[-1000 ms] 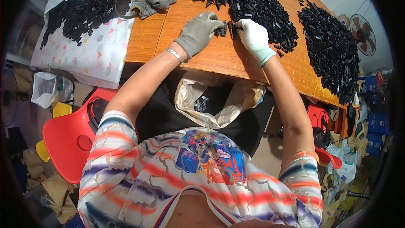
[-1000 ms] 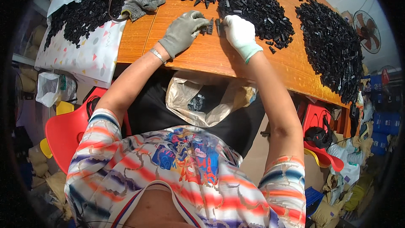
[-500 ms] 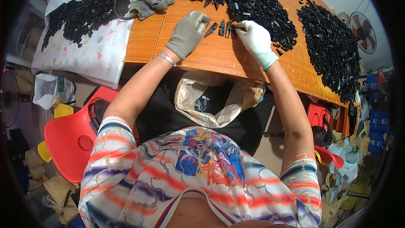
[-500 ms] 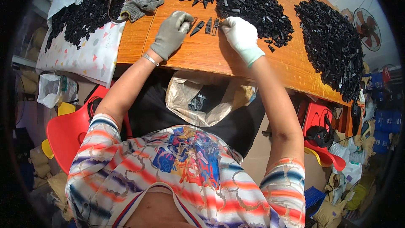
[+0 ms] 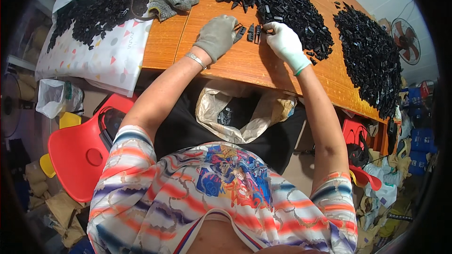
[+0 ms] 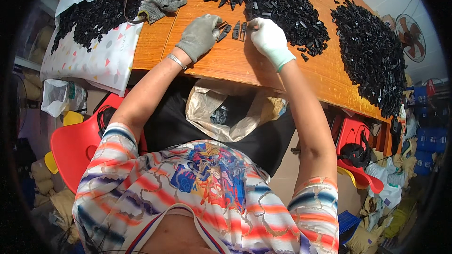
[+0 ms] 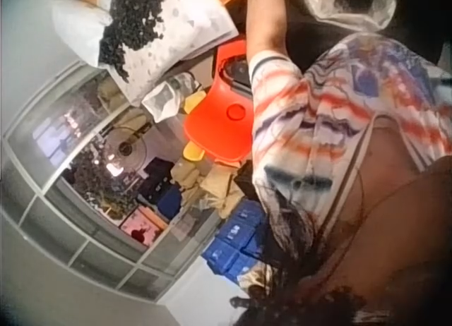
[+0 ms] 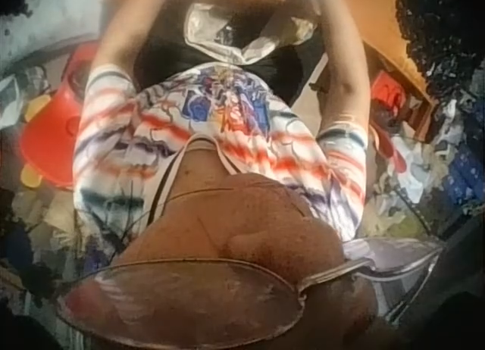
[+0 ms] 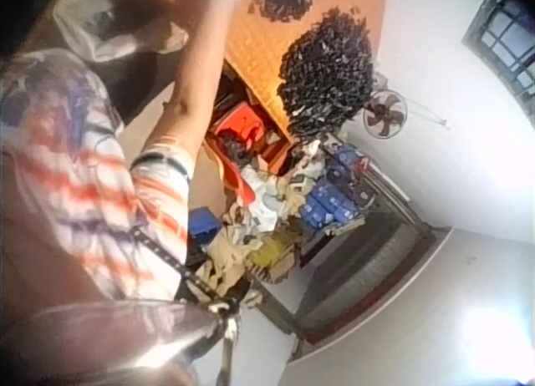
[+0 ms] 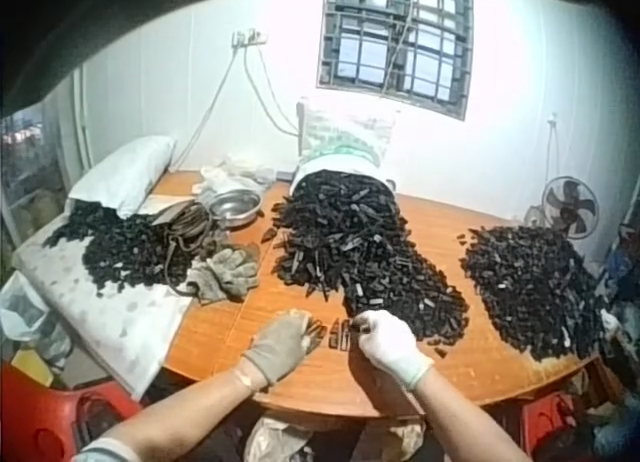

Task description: Assembling small black plastic components at a workbench and placing them into a bag.

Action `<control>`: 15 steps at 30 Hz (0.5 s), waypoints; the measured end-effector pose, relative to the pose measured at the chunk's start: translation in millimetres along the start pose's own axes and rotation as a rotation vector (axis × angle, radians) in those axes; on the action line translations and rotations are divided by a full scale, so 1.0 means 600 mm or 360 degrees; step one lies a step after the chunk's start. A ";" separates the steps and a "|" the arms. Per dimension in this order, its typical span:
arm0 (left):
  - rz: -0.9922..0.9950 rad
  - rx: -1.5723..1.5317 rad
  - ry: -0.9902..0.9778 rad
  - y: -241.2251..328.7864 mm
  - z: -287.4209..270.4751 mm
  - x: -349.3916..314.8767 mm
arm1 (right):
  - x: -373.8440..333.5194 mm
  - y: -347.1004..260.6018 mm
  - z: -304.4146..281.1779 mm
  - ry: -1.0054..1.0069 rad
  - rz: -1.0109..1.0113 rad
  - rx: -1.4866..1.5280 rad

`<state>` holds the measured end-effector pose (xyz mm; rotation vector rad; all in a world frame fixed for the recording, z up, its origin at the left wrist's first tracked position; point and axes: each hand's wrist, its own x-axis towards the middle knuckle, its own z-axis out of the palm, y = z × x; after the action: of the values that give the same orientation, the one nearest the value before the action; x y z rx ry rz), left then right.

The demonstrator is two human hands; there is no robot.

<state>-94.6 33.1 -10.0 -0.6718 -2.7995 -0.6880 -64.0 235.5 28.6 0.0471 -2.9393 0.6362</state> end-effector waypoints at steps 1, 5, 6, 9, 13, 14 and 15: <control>-0.0008 0.0002 0.0000 -0.002 -0.002 -0.002 | -0.002 -0.002 -0.003 -0.0006 -0.0005 0.0002; -0.0053 0.0019 -0.0011 0.004 -0.014 -0.006 | -0.008 0.015 -0.004 -0.0153 0.0135 0.0335; -0.0054 -0.0012 0.0028 0.007 -0.017 -0.009 | -0.012 0.017 0.001 -0.0134 0.0166 0.0629; -0.0318 -0.0856 0.0004 0.013 -0.034 -0.023 | -0.031 -0.001 -0.007 -0.0185 0.0206 0.1205; -0.0489 -0.2966 -0.0264 -0.003 -0.017 -0.045 | -0.058 -0.034 -0.016 -0.0194 0.0185 0.1666; -0.0493 -0.2963 -0.0253 -0.005 -0.016 -0.049 | -0.061 -0.042 -0.017 -0.0204 0.0179 0.1668; -0.0461 -0.3109 -0.0372 -0.007 -0.016 -0.052 | -0.064 -0.050 -0.019 -0.0186 0.0189 0.1676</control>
<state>-68.6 13.1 -12.2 -0.4006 -1.3621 -3.3768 -22.8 212.9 45.7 0.0111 -2.3448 2.1406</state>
